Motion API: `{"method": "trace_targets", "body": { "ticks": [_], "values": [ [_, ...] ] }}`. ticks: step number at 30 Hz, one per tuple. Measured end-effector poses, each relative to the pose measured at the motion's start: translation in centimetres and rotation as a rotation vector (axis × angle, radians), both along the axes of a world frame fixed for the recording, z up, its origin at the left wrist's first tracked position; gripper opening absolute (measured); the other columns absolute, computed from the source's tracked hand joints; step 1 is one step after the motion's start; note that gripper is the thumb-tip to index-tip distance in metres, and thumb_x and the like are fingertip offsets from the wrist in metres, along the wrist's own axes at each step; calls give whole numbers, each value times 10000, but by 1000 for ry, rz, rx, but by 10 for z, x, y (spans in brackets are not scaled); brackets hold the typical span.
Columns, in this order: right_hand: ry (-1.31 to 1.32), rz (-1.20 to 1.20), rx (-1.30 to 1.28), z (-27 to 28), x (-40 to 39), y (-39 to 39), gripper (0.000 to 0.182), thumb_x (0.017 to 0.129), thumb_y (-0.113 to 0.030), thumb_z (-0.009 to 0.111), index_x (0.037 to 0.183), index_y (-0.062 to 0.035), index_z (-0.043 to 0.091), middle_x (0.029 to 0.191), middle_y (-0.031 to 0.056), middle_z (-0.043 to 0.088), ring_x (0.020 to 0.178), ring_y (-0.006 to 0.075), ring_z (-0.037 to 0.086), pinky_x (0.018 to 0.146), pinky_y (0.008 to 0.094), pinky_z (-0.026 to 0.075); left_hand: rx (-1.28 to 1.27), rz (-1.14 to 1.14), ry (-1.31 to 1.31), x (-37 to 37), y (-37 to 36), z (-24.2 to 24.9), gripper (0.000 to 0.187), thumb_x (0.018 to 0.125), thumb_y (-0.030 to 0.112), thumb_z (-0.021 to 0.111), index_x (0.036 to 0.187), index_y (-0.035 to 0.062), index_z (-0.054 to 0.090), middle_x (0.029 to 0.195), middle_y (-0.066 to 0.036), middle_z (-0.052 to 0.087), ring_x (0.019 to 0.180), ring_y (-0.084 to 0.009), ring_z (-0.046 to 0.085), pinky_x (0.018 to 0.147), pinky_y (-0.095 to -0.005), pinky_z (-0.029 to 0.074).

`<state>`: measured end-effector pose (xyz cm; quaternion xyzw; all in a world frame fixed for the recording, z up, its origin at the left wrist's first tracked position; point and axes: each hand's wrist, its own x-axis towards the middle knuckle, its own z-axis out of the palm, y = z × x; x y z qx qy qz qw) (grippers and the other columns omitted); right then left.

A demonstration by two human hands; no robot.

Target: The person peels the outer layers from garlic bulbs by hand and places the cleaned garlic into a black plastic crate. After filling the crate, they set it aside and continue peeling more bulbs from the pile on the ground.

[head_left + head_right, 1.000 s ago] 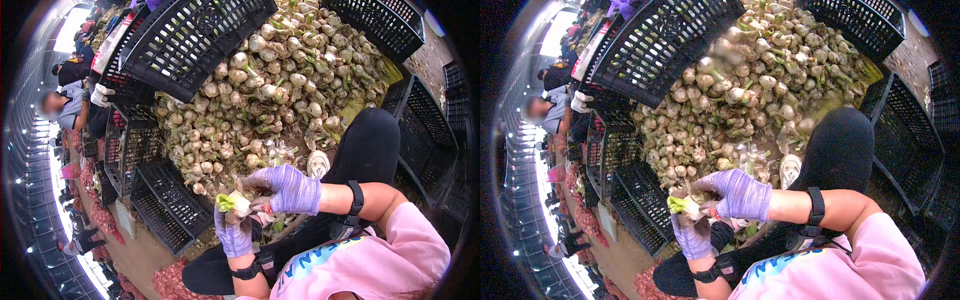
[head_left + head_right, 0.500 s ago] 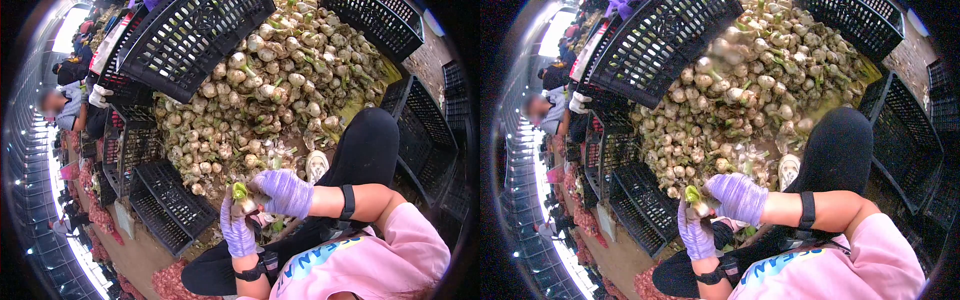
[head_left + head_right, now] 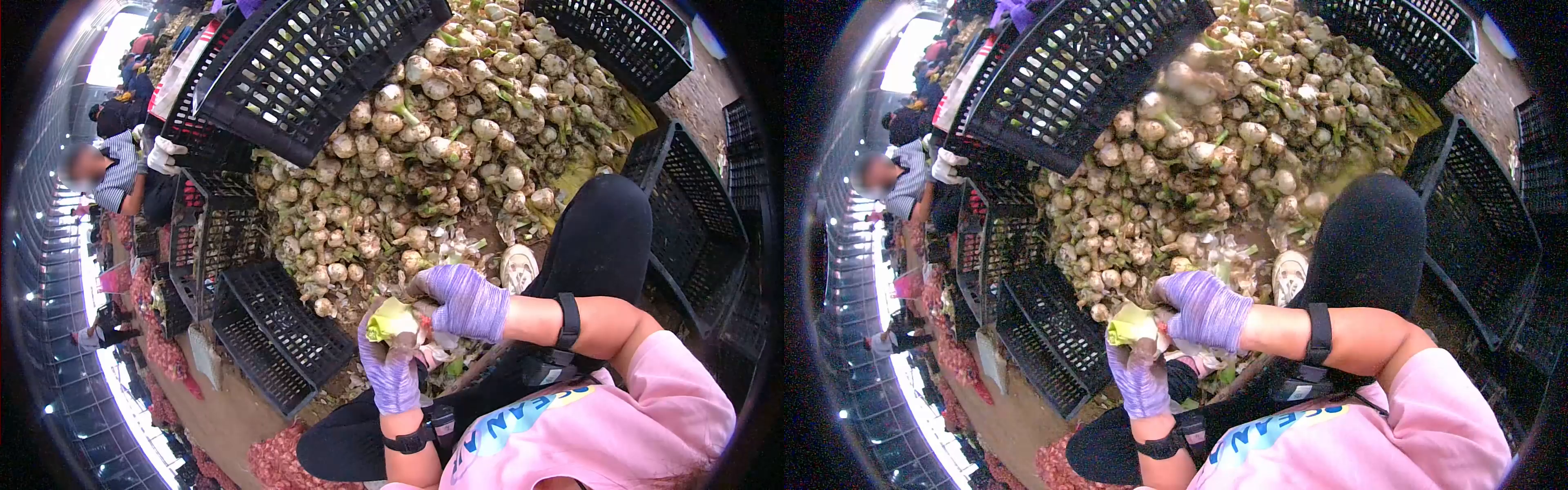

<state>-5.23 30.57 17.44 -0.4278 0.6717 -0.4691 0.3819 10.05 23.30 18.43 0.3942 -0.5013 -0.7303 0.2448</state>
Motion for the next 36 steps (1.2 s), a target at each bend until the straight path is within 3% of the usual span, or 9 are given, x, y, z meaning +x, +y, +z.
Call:
{"method": "trace_targets", "body": {
  "ticks": [9, 11, 13, 16, 21, 26, 29, 33, 36],
  "values": [
    [-480, 97, 15, -9, -18, 0, 480, 787, -329, 617, 1088, 33, 521, 879, 135, 605, 808, 139, 548, 707, 313, 450, -18, -12, -11, -2, -3, 21, 766, 638, 272, 793, 1253, 47, 397, 1028, -103, 553, 874, -215, 586, 775, -330, 503],
    [-416, 141, -143, -7, -16, 1, 669, 744, -459, 630, 1136, 60, 476, 1054, 210, 581, 980, 276, 572, 841, 351, 444, 52, -255, -114, 5, -16, 19, 609, 732, 209, 730, 1238, 49, 430, 1062, -107, 559, 895, -227, 587, 794, -343, 496],
    [-327, 183, -92, 11, -14, 0, 592, 701, -281, 713, 1160, 21, 493, 1085, 207, 580, 1026, 248, 562, 887, 342, 433, -913, -475, -432, 14, -17, 14, 517, 808, 157, 651, 1262, 52, 427, 1156, -111, 537, 991, -243, 563, 856, -344, 467],
    [-243, -36, -163, -55, 15, 3, 572, 704, -244, 711, 1176, -2, 499, 960, 112, 602, 850, 148, 567, 756, 278, 461, -747, -361, -336, 23, -15, -11, 602, 816, 193, 646, 1325, 46, 360, 1285, -110, 464, 1133, -216, 479, 962, -319, 378],
    [-1090, -103, -79, -20, 29, -3, 458, 726, -133, 630, 1144, 0, 500, 961, 56, 596, 818, 144, 572, 724, 257, 472, -136, -371, -42, 44, -22, 10, 567, 868, 189, 580, 1343, 10, 327, 1278, -89, 468, 1156, -169, 446, 985, -290, 341],
    [-964, -1, -57, 4, 41, -8, 539, 737, -180, 654, 1203, 4, 453, 1018, 67, 592, 872, 166, 598, 763, 278, 494, 73, -320, 180, 59, -17, 24, 522, 872, 152, 549, 1333, 16, 345, 1267, -94, 462, 1150, -185, 439, 975, -306, 349],
    [-659, 26, -38, -44, 32, -4, 596, 775, -137, 623, 1284, 34, 365, 1113, 79, 547, 955, 160, 561, 820, 268, 461, -924, -214, -310, 74, -12, 19, 398, 763, 130, 655, 1143, 82, 545, 1071, -129, 531, 998, -253, 525, 893, -329, 406],
    [-525, 62, -124, -48, 45, -13, 550, 795, -99, 603, 1284, 7, 374, 1106, 68, 547, 942, 145, 569, 754, 271, 478, -982, -187, -350, 88, -6, 52, 321, 702, 73, 689, 1011, 92, 604, 992, -112, 543, 918, -257, 545, 837, -324, 441],
    [-1081, 241, -184, 26, 67, -20, 372, 839, -189, 586, 1159, -33, 477, 1036, 88, 584, 904, 184, 599, 780, 319, 509, -856, -55, 60, 97, -9, 55, 361, 637, -66, 671, 961, 81, 612, 1000, -94, 554, 931, -231, 559, 786, -288, 469]
  ]
}}
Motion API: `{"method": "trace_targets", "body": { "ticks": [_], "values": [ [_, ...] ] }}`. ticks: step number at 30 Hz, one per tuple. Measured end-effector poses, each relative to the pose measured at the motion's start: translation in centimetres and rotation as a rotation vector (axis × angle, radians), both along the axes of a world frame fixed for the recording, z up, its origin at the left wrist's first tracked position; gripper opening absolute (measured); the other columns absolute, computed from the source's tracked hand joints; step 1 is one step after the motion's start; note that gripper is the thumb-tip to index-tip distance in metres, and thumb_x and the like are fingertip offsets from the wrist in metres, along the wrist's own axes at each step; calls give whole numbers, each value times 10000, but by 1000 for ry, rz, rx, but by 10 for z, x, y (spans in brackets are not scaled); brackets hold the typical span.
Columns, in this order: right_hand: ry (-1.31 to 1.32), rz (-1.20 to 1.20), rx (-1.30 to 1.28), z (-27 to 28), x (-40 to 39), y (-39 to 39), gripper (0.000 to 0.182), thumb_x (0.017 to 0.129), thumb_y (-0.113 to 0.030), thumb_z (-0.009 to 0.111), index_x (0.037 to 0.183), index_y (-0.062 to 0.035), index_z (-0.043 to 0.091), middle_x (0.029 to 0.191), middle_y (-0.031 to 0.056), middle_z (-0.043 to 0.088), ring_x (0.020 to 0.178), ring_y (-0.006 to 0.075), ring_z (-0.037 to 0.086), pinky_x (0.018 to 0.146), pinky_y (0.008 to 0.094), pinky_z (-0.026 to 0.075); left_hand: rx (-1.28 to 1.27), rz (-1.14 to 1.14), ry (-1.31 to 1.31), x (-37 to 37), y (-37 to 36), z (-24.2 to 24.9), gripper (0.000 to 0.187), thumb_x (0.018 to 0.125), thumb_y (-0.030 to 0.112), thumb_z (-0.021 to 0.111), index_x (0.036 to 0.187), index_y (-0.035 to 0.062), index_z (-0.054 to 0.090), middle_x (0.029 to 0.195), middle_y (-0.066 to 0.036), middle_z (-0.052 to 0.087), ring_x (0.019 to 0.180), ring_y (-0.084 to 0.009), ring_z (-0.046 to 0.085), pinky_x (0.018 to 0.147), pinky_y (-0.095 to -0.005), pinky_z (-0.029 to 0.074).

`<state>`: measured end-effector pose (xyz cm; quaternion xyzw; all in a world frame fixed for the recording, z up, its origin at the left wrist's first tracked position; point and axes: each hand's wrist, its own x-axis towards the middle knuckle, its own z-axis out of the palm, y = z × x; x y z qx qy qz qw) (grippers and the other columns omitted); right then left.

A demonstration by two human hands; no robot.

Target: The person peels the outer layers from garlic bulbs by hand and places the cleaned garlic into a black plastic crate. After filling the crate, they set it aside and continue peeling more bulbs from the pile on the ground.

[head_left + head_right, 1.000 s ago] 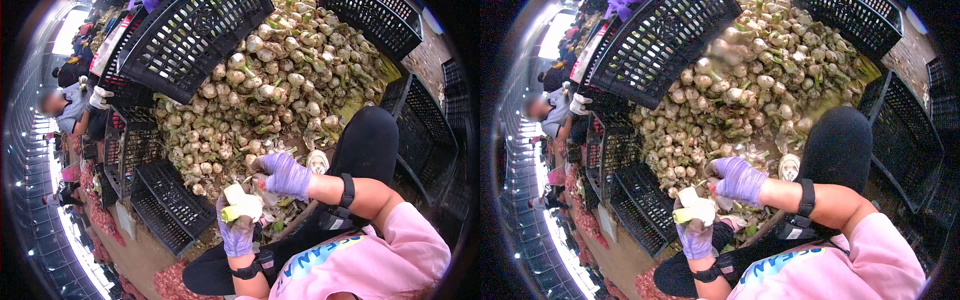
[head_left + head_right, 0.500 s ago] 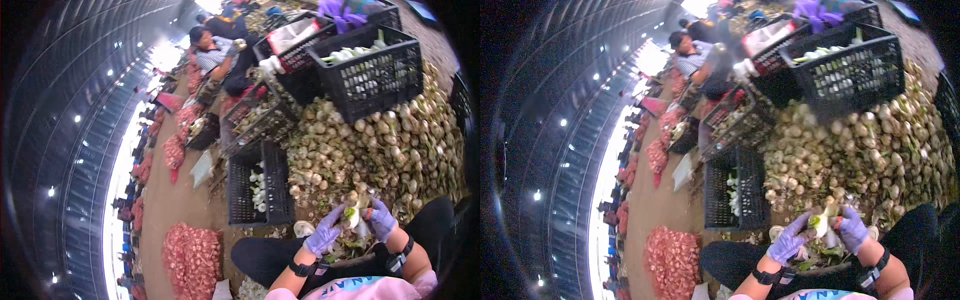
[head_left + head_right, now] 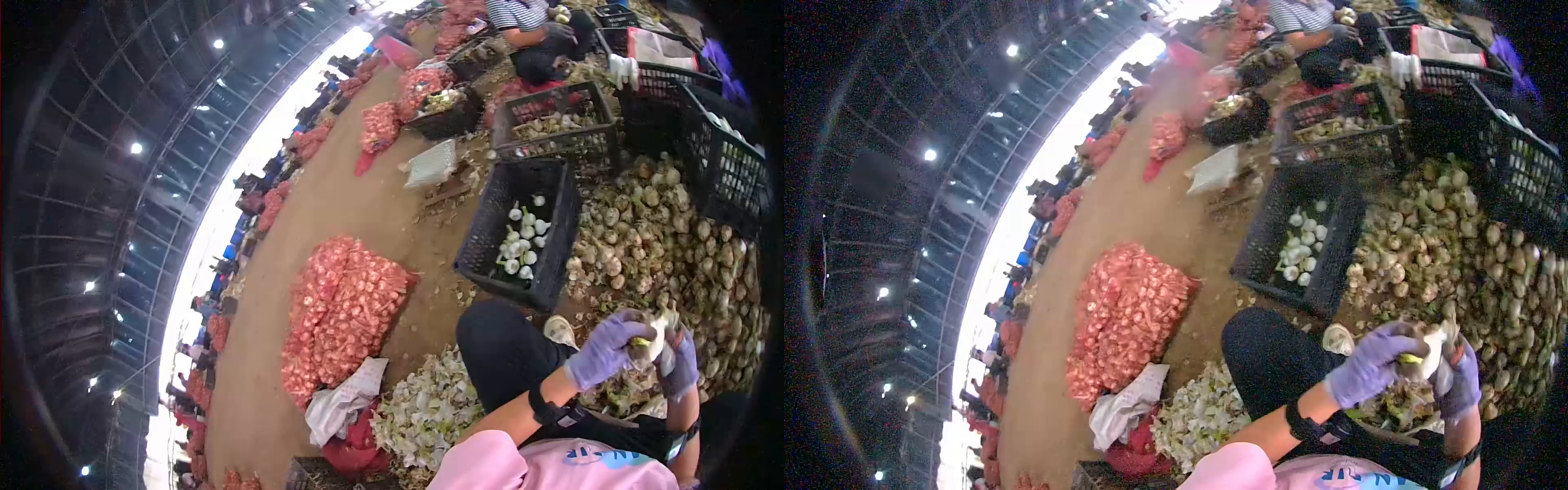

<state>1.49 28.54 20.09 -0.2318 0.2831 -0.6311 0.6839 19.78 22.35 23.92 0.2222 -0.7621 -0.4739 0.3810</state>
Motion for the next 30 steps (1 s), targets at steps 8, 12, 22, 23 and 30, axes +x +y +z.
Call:
{"method": "trace_targets", "body": {
  "ticks": [8, 12, 22, 23, 30],
  "values": [
    [169, -562, 26, 50, -16, 10, 270, 781, -141, 605, 1035, -81, 539, 860, 43, 607, 765, 150, 593, 697, 292, 494, 1159, 257, 894, 14, -17, -20, 373, 817, 290, 642, 1069, 37, 534, 969, -75, 615, 821, -165, 626, 616, -258, 561],
    [1081, -105, -139, 46, -28, 23, 383, 692, -144, 616, 1048, -8, 573, 1034, 154, 597, 896, 286, 598, 798, 350, 473, 1363, 80, 1002, -3, -19, -26, 448, 779, 340, 670, 1090, 51, 527, 914, -57, 614, 700, -157, 606, 520, -263, 538],
    [1460, -230, -90, -11, -27, 5, 347, 566, -186, 700, 838, -21, 560, 793, 165, 539, 791, 373, 532, 685, 424, 438, 876, 344, 352, -41, -17, -36, 308, 777, 138, 688, 1049, 58, 570, 979, -85, 598, 833, -208, 609, 623, -284, 539],
    [1471, -211, -18, -17, -28, 4, 360, 576, -177, 692, 870, -15, 559, 806, 183, 542, 805, 381, 532, 693, 426, 441, 842, 374, 304, -44, -19, -40, 296, 777, 106, 675, 1047, 54, 567, 993, -101, 594, 860, -217, 605, 624, -293, 538],
    [1442, -51, 188, -52, -33, 4, 325, 675, -185, 652, 959, -46, 579, 870, 191, 587, 850, 377, 564, 712, 443, 457, 536, 602, 277, -23, -75, -38, 361, 733, 8, 637, 1076, 32, 527, 1047, -136, 552, 965, -274, 558, 750, -368, 523]
  ]
}}
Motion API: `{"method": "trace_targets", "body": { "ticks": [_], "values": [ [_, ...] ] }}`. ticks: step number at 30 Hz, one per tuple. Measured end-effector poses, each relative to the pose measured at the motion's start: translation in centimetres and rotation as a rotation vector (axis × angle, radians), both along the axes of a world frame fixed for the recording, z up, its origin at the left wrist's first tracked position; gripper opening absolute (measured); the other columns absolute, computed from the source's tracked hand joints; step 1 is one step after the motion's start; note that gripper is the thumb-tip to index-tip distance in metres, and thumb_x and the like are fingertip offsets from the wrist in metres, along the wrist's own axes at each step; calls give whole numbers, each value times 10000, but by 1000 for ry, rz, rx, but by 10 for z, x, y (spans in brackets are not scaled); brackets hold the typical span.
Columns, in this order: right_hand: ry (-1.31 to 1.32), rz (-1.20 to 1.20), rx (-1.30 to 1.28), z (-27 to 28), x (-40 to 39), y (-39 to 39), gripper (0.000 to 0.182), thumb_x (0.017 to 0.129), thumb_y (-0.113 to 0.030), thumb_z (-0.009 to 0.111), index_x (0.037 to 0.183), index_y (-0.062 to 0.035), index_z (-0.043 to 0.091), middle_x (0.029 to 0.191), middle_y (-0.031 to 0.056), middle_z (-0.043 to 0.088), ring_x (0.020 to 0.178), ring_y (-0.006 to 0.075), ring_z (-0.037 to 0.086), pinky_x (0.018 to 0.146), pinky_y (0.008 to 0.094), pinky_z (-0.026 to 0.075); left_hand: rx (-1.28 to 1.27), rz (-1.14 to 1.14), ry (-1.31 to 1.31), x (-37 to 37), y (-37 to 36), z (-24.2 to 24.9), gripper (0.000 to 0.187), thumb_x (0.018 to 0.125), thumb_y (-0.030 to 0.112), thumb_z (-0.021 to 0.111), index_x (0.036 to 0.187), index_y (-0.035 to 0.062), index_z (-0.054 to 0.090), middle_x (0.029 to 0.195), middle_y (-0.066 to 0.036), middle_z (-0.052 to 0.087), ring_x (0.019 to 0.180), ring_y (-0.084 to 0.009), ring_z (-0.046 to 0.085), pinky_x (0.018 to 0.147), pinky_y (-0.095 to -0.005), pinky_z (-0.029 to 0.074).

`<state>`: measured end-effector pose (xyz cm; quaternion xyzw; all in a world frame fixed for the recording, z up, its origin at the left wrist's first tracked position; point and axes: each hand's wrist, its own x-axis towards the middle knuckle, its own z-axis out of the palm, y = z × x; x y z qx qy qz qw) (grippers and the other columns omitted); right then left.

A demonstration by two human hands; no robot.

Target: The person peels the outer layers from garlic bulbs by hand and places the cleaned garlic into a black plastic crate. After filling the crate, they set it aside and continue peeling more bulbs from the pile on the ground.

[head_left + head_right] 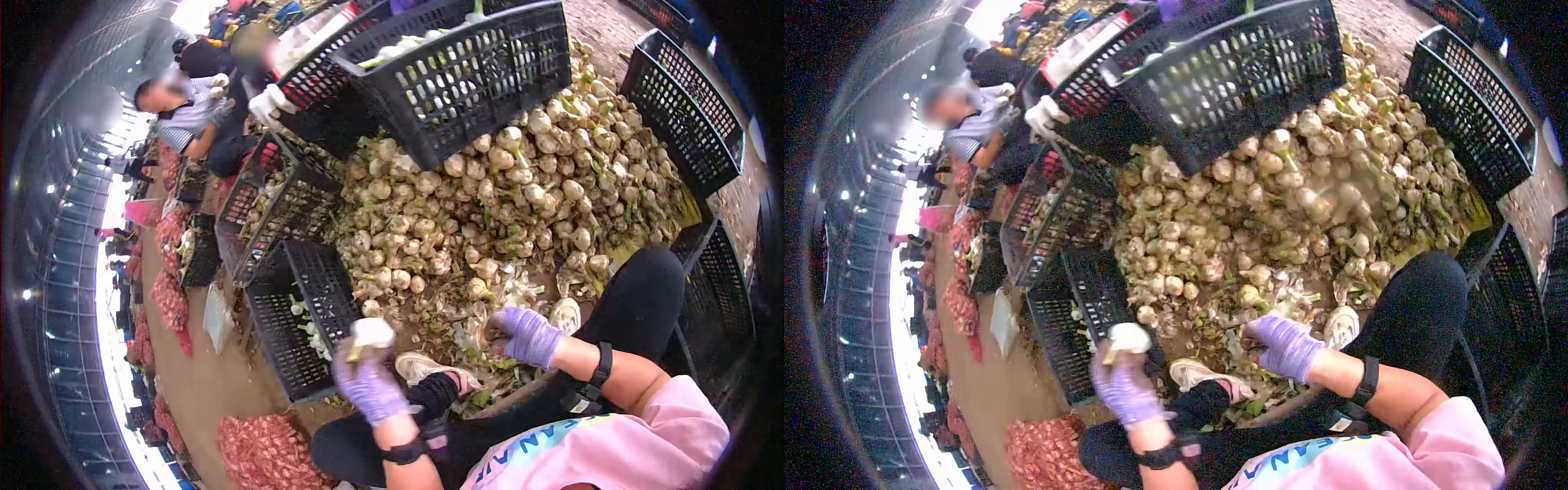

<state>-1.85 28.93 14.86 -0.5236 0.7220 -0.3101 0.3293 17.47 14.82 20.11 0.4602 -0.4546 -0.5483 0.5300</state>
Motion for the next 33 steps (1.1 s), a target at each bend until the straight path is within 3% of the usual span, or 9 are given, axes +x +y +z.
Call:
{"method": "trace_targets", "body": {
  "ticks": [4, 8, 13, 16, 17, 19, 21, 27, 33],
  "values": [
    [-203, 69, 94, -14, -7, 3, 372, 729, -171, 576, 1099, -137, 574, 916, 197, 598, 868, 370, 573, 740, 436, 458, -333, 505, -388, 42, -52, 32, 400, 744, 9, 587, 1135, 32, 506, 1096, -102, 545, 960, -204, 515, 881, -330, 420],
    [-321, 95, 298, 5, -22, -6, 495, 765, -165, 520, 1258, -151, 467, 950, 227, 592, 891, 376, 575, 762, 438, 454, -463, 136, -672, 0, -69, 19, 467, 749, 6, 573, 1203, -31, 468, 848, -41, 485, 769, -141, 472, 770, -267, 430],
    [-480, 36, 289, -8, -32, -13, 497, 772, -162, 532, 1257, -100, 441, 963, 239, 585, 910, 384, 569, 774, 440, 452, 187, -248, -609, -30, -121, -103, 558, 787, -11, 565, 1312, 21, 378, 1328, -173, 408, 1233, -248, 387, 997, -328, 361],
    [-431, -39, 270, -20, -30, -18, 466, 748, -209, 599, 1182, -83, 484, 940, 223, 597, 895, 375, 576, 759, 434, 464, 411, -313, -804, -49, -147, -159, 579, 822, 70, 578, 1348, 44, 338, 1257, -161, 482, 1116, -250, 481, 930, -335, 388],
    [-367, -48, 316, -24, -32, -24, 469, 733, -236, 627, 1156, -82, 498, 929, 219, 600, 890, 370, 578, 752, 431, 468, 242, -324, -1130, -34, -168, -205, 487, 849, 129, 551, 1312, 75, 407, 1094, -141, 581, 944, -215, 561, 824, -344, 427],
    [-259, -31, 379, -42, -28, -20, 557, 674, -308, 692, 1107, -26, 486, 898, 231, 596, 874, 383, 578, 738, 423, 475, 327, -706, -952, 93, -245, -466, 459, 850, 429, 456, 1197, 136, 524, 998, -61, 620, 913, -195, 556, 872, -358, 379],
    [-288, -61, 291, -63, -25, -14, 568, 670, -295, 700, 1110, -11, 480, 961, 217, 588, 924, 372, 570, 792, 417, 460, -10, -1090, -2610, -63, -198, -248, 540, 882, 328, 468, 1371, 153, 321, 1452, -22, 251, 1307, -204, 293, 1057, -566, 120],
    [-415, -186, 168, -52, -28, -18, 474, 743, -143, 636, 1180, -17, 500, 966, 171, 620, 861, 260, 608, 751, 342, 483, 264, -122, -1094, -68, -146, -163, 638, 682, 216, 754, 1216, 38, 453, 1175, -135, 509, 1007, -281, 513, 871, -375, 431],
    [-637, -362, -54, -1, -19, -7, 505, 806, -146, 563, 1277, -29, 426, 1174, 203, 547, 1101, 270, 535, 934, 334, 407, 108, -414, -373, -60, -60, -79, 558, 634, 63, 776, 1098, 15, 469, 979, -78, 517, 870, -170, 514, 731, -273, 472]
  ]
}}
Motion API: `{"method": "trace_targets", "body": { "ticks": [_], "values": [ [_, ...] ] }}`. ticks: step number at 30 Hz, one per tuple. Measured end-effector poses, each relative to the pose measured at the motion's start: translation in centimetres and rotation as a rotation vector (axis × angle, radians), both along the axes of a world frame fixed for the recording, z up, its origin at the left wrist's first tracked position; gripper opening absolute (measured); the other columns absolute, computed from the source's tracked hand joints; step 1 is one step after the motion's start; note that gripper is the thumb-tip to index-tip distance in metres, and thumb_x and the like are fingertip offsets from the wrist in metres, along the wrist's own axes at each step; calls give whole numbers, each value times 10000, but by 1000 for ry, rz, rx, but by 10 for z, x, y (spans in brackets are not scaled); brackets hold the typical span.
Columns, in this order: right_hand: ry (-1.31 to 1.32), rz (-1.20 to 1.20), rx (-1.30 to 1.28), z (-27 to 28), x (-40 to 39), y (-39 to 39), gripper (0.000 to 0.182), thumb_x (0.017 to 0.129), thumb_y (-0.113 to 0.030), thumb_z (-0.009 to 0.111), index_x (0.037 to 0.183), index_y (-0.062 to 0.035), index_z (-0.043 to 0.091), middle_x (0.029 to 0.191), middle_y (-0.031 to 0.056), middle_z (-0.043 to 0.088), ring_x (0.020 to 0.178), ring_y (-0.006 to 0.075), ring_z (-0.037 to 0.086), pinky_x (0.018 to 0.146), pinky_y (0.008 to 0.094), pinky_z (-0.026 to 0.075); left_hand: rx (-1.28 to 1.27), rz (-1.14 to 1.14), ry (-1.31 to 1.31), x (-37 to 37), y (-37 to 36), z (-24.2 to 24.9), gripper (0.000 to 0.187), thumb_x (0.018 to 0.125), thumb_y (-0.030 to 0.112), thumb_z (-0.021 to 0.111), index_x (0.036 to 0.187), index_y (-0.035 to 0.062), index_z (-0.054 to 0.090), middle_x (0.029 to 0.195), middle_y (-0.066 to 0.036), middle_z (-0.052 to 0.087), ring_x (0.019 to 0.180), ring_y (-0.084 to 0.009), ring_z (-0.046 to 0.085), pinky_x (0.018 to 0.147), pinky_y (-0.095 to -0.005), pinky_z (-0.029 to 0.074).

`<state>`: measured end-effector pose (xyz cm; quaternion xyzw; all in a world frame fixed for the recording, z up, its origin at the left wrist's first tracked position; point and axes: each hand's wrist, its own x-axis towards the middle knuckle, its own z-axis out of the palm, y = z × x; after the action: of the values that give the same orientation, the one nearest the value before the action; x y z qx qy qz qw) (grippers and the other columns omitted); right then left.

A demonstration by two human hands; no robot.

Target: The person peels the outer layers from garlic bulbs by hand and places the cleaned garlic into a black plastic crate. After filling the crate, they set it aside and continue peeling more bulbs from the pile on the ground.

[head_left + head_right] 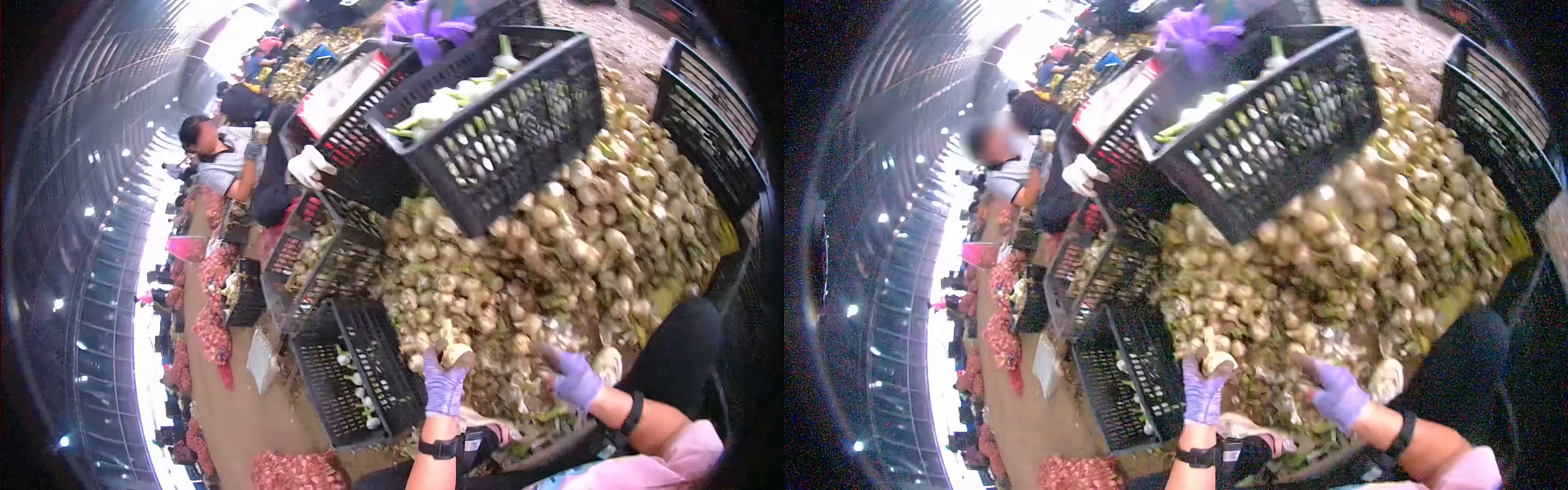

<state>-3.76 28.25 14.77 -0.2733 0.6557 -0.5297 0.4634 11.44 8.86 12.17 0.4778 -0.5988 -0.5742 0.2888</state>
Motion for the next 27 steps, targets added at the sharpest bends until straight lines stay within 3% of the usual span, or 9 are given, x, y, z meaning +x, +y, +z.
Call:
{"method": "trace_targets", "body": {
  "ticks": [2, 3, 6, 8, 9, 12, 14, 18, 27],
  "values": [
    [55, -8, -242, -7, 2, 4, 493, 830, -277, 548, 1245, -26, 462, 1191, 192, 538, 1112, 286, 522, 950, 363, 390, -189, -147, -68, 4, 30, 24, 565, 636, -2, 743, 1125, 27, 461, 1015, -71, 522, 913, -183, 532, 780, -295, 495],
    [208, 133, -269, 15, -9, 8, 454, 831, -305, 544, 1188, -27, 509, 1116, 196, 570, 1045, 325, 544, 899, 380, 419, 236, -130, 71, -3, 46, 62, 574, 640, -27, 728, 1142, 32, 457, 1017, -73, 538, 888, -181, 552, 770, -294, 510],
    [415, 107, -366, 35, -4, 18, 433, 827, -273, 566, 1168, -11, 518, 1010, 173, 606, 934, 294, 571, 843, 366, 441, -47, -284, 116, -4, 97, 98, 752, 593, 136, 834, 1217, 28, 428, 1035, -92, 562, 903, -192, 574, 768, -301, 510],
    [-292, 94, -368, 58, 8, 21, 561, 833, -332, 590, 1223, 42, 443, 1136, 140, 537, 1064, 191, 494, 910, 329, 385, -93, -324, 235, 4, 113, 100, 821, 579, 198, 848, 1251, 26, 408, 1103, -103, 542, 966, -199, 560, 812, -309, 494],
    [-356, 83, -361, 56, 15, 26, 599, 802, -281, 640, 1250, 45, 412, 1169, 123, 508, 1069, 173, 472, 913, 315, 381, -82, -331, 235, 6, 125, 105, 821, 579, 198, 848, 1251, 26, 408, 1103, -103, 542, 966, -199, 560, 812, -309, 494],
    [-269, 72, -305, 87, 20, 39, 471, 763, -303, 685, 1089, 7, 546, 1009, 79, 596, 959, 130, 532, 833, 283, 432, -160, -375, 162, 6, 146, 115, 843, 575, 254, 849, 1252, 19, 404, 1139, -120, 525, 1012, -218, 544, 856, -341, 472],
    [-292, 80, -252, 81, 23, 43, 420, 763, -294, 691, 1039, -2, 567, 947, 61, 610, 890, 110, 540, 774, 273, 444, -479, -490, -41, 18, 148, 110, 847, 575, 271, 847, 1251, 19, 405, 1134, -136, 532, 1022, -249, 543, 878, -365, 455],
    [-216, 4, -252, 42, 36, 43, 391, 737, -372, 716, 872, -16, 625, 711, 28, 627, 657, 67, 526, 586, 256, 440, -481, -526, -24, 29, 154, 105, 901, 561, 286, 858, 1280, 28, 380, 1178, -131, 508, 1030, -237, 542, 890, -350, 449],
    [-344, 258, -255, 63, 11, 56, 351, 770, -223, 696, 1035, -16, 592, 835, 22, 636, 726, 68, 537, 647, 253, 459, 1, -381, 228, 27, 164, 99, 898, 585, 543, 750, 1237, 22, 418, 1126, -108, 535, 1010, -221, 547, 858, -347, 468]
  ]
}}
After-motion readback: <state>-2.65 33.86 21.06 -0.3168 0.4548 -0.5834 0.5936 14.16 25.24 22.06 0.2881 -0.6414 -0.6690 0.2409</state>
